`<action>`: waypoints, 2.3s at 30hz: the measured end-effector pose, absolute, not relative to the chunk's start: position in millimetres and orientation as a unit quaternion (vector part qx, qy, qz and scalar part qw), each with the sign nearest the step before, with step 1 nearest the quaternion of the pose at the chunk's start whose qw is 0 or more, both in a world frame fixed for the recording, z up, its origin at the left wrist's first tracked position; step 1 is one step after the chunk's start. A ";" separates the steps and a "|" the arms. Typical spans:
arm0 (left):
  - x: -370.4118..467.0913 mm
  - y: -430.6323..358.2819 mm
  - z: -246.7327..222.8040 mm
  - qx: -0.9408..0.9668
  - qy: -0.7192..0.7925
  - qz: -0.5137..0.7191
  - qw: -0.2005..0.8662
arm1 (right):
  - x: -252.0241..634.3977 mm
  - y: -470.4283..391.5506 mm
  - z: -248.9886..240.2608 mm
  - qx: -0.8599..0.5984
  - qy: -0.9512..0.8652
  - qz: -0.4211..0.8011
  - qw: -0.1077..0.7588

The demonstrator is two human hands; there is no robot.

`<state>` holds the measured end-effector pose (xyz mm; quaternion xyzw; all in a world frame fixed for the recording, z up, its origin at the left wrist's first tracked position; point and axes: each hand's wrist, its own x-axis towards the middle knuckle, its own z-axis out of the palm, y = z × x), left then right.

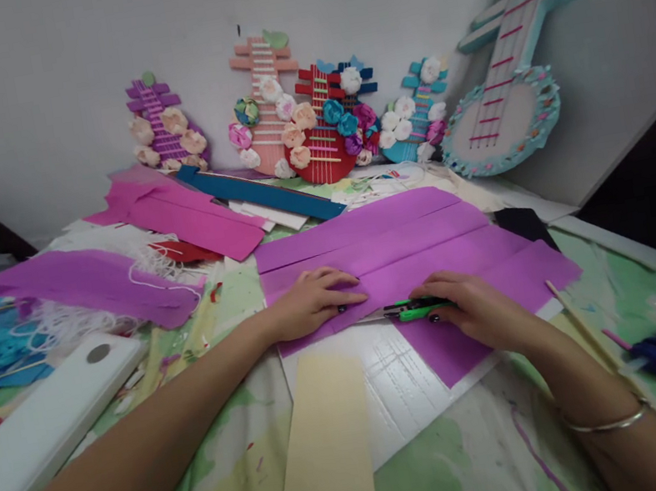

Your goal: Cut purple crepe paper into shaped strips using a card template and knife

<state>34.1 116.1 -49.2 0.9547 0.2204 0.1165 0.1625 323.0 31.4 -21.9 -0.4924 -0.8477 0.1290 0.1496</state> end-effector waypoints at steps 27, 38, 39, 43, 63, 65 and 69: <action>32.0 112.5 -41.3 0.953 0.211 0.110 0.188 | 309.3 31.0 -24.2 -0.471 -0.859 0.105 0.168; 30.9 116.1 -44.8 0.950 0.215 0.110 0.197 | 310.6 28.9 -21.7 -0.472 -0.857 0.104 0.180; 30.9 116.2 -45.3 0.950 0.216 0.109 0.198 | 311.3 28.6 -21.5 -0.472 -0.857 0.107 0.179; 31.1 116.9 -46.9 0.948 0.224 0.110 0.199 | 315.7 26.8 -20.3 -0.470 -0.858 0.113 0.175; 31.4 118.0 -47.2 0.951 0.218 0.109 0.187 | 304.0 25.0 -21.5 -0.474 -0.853 0.132 0.174; 31.5 117.7 -46.9 0.951 0.219 0.109 0.189 | 307.2 24.1 -20.8 -0.472 -0.854 0.133 0.173; 32.0 116.7 -45.9 0.950 0.224 0.104 0.191 | 315.3 23.4 -20.1 -0.476 -0.851 0.140 0.171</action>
